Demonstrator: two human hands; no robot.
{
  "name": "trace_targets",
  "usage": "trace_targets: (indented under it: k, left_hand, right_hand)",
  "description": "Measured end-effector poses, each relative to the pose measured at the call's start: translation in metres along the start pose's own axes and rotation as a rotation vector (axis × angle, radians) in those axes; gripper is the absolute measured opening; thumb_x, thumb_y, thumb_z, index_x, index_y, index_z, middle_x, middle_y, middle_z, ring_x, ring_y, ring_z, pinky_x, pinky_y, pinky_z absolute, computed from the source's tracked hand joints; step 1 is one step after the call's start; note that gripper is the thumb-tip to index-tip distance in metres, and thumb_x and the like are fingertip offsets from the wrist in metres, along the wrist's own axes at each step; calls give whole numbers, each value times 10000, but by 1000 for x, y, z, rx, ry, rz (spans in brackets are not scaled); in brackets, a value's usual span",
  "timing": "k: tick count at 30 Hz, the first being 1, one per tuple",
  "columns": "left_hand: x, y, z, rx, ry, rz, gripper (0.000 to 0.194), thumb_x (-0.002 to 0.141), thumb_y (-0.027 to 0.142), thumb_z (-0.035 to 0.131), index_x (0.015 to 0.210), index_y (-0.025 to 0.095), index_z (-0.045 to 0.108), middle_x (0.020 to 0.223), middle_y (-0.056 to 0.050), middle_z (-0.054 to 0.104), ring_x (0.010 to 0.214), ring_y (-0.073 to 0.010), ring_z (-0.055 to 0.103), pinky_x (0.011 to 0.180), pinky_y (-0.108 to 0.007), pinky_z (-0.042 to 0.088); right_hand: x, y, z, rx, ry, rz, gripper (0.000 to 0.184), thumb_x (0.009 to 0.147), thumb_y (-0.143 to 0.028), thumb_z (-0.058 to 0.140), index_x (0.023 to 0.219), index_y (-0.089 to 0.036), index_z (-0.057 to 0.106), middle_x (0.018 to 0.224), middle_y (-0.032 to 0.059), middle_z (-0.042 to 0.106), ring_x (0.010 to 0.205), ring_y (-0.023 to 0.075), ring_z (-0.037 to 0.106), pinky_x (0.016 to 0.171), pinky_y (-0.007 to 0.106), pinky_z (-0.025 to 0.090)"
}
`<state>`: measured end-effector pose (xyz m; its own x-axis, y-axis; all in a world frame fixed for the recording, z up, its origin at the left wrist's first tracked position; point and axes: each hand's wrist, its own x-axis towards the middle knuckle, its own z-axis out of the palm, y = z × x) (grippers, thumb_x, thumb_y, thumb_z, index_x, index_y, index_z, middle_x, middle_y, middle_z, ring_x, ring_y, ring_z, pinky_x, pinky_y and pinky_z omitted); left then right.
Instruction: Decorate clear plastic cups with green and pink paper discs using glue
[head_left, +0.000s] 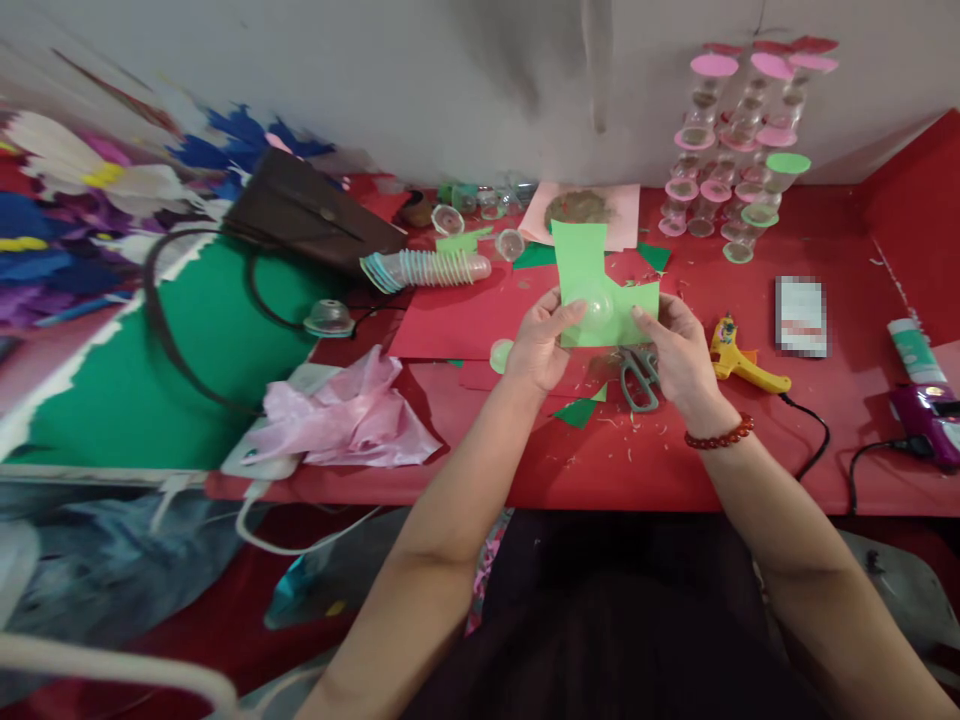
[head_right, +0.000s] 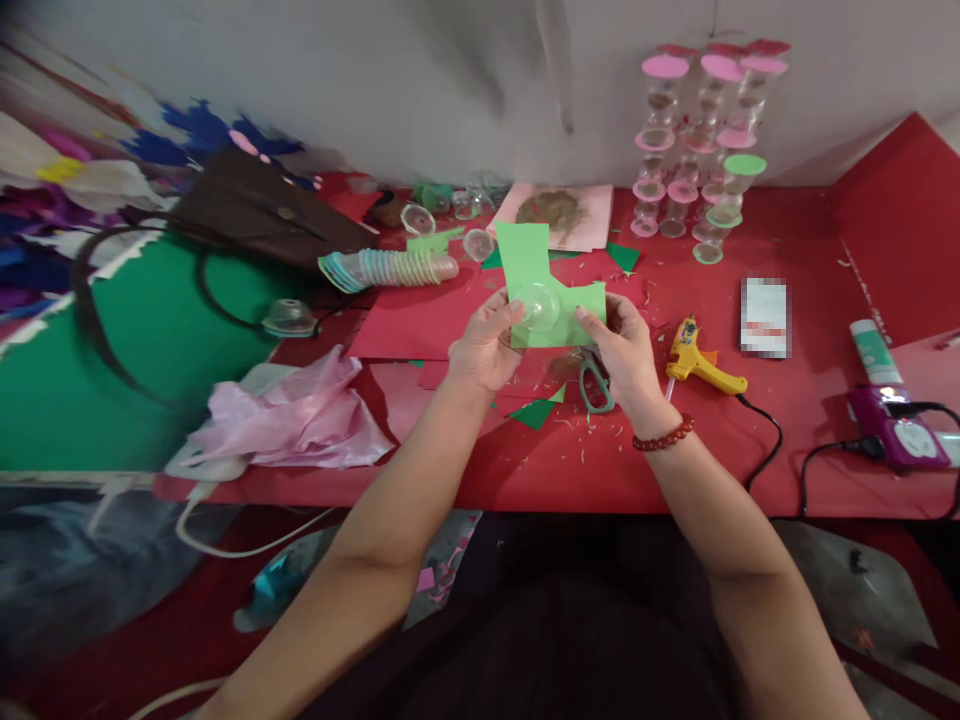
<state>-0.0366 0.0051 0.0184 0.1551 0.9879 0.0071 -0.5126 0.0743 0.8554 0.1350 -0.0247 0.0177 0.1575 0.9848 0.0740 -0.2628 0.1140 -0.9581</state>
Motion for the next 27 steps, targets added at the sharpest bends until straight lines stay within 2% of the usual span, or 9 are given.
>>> trace_targets:
  k: [4, 7, 9, 11, 15, 19, 22, 24, 27]
  left_hand:
    - [2, -1, -2, -32, 60, 46, 468, 596, 457, 1003, 937, 245, 763, 883, -5, 820, 934, -229, 795, 844, -339, 641]
    - [3, 1, -3, -74, 120, 73, 425, 639, 450, 974, 937, 252, 745, 915, 11, 812, 926, -203, 778, 789, -298, 627]
    - [3, 3, -4, -113, 136, 73, 434, 654, 432, 963, 982, 269, 729, 998, 18, 813, 991, -205, 769, 788, -290, 627]
    - [4, 5, -6, -144, 132, 62, 464, 660, 415, 958, 1029, 290, 704, 1100, 21, 808, 1091, -222, 756, 812, -302, 635]
    - [7, 5, -11, -126, 143, 44, 487, 696, 494, 936, 1043, 294, 659, 1231, -15, 790, 1254, -280, 718, 851, -345, 651]
    - [13, 1, -19, -69, 116, 78, 480, 723, 536, 916, 1068, 298, 682, 1180, -24, 801, 1290, -273, 712, 939, -380, 648]
    - [18, 0, -25, -74, 129, 72, 377, 745, 516, 888, 996, 290, 720, 1109, -18, 820, 1268, -254, 728, 1009, -400, 631]
    - [21, 1, -29, -102, 168, 80, 343, 758, 524, 869, 947, 274, 729, 1122, -40, 830, 1285, -266, 723, 1045, -426, 622]
    - [26, 6, -33, -149, 222, 156, 388, 764, 561, 868, 973, 263, 731, 1182, -68, 829, 1339, -261, 698, 1102, -432, 599]
  right_hand:
    - [0, -9, -6, -306, 133, -150, 378, 909, -552, 750, 757, -250, 581, 686, -26, 602, 647, 135, 564, 619, 289, 480]
    - [-4, -24, -8, -643, 143, -191, 504, 1065, -581, 524, 694, -239, 536, 616, -12, 553, 601, 142, 533, 615, 304, 431]
    - [-7, -33, -8, -947, 14, -107, 440, 1068, -561, 548, 791, -226, 621, 694, 24, 639, 660, 177, 606, 658, 327, 447]
    - [-11, -39, -7, -1292, -181, 0, 296, 965, -500, 750, 968, -210, 693, 861, 82, 725, 784, 242, 686, 705, 354, 469]
    - [-18, -37, -10, -1632, -465, 50, 392, 919, -307, 800, 1260, -163, 669, 1207, 198, 725, 1008, 340, 738, 749, 369, 497]
    - [-20, -34, -18, -1631, -531, 31, 413, 928, -189, 695, 1335, -157, 631, 1155, 177, 739, 990, 319, 749, 736, 349, 486]
    - [-16, -36, -21, -1568, -447, 73, 391, 872, -157, 686, 1259, -112, 659, 1002, 169, 766, 891, 318, 749, 701, 363, 485]
    - [-11, -38, -23, -1392, -336, 79, 420, 820, -188, 735, 1231, -120, 677, 974, 149, 780, 873, 305, 746, 711, 370, 517]
    - [-3, -39, -26, -875, -196, 78, 502, 771, -278, 772, 1256, -182, 685, 1028, 100, 796, 859, 246, 735, 684, 347, 557]
